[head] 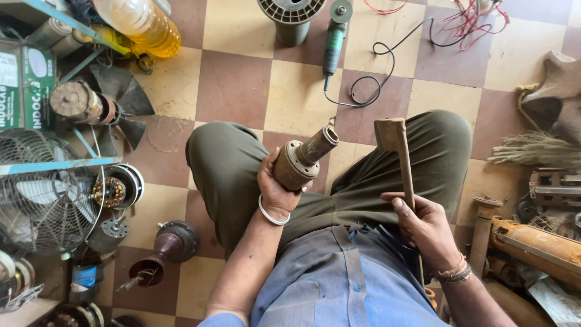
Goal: The person sits on the floor and uses a hammer to repeatedly strike a cylindrical metal part, then switches to an angle grinder to smooth the surface. The person rotates the part to work on different areas.
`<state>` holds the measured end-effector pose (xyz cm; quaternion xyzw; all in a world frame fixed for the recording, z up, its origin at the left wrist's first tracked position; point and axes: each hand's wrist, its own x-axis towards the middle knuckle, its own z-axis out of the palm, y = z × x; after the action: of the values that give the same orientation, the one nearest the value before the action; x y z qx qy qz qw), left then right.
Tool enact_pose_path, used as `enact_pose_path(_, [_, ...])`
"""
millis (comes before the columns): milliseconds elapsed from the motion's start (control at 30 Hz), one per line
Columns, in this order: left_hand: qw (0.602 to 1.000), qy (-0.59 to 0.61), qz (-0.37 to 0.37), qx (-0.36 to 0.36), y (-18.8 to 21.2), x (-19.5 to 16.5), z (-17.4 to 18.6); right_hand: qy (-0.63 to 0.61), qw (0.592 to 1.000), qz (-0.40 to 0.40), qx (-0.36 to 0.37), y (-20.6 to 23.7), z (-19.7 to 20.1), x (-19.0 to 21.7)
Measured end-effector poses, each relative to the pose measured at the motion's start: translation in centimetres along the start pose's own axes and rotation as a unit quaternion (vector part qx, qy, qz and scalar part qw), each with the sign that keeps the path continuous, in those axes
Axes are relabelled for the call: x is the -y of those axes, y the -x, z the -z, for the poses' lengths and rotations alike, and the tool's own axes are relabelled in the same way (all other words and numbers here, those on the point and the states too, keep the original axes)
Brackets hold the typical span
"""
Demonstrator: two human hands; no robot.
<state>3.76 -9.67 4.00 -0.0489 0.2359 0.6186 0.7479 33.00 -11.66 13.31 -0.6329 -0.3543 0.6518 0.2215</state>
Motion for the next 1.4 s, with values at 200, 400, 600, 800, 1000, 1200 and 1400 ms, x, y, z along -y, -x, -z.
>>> enact_pose_path(200, [0.988, -0.093, -0.123, 0.034, 2.3, 0.0, -2.7, -0.002, 0.997, -0.067, -0.039, 0.4, 2.5, -2.3])
enact_pose_path(400, [0.987, -0.148, -0.038, -0.038, 1.1, 0.4, -2.3, -0.033, 0.994, -0.097, -0.044, 0.6, 3.9, -5.3])
enact_pose_path(600, [0.938, -0.291, -0.187, 0.026, 2.3, 1.0, -3.7, -0.042, 0.998, -0.036, -0.034, 0.0, 4.2, -7.0])
enact_pose_path(800, [0.993, -0.064, -0.022, 0.097, 3.4, -0.5, -5.7, 0.024, 0.997, -0.03, -0.063, -0.4, 3.9, -7.3])
enact_pose_path(1000, [0.952, -0.263, -0.127, 0.088, 2.7, 0.6, -5.1, 0.055, 0.996, -0.027, -0.063, -0.4, 3.7, -7.1])
enact_pose_path(1200, [0.956, -0.217, -0.085, 0.18, 2.8, 0.2, -4.9, 0.064, 0.996, 0.017, -0.059, -0.6, 3.4, -7.5])
enact_pose_path(1400, [0.981, -0.132, -0.014, 0.139, 1.1, 0.5, -3.3, 0.03, 0.997, 0.026, -0.063, -0.5, 3.4, -8.2])
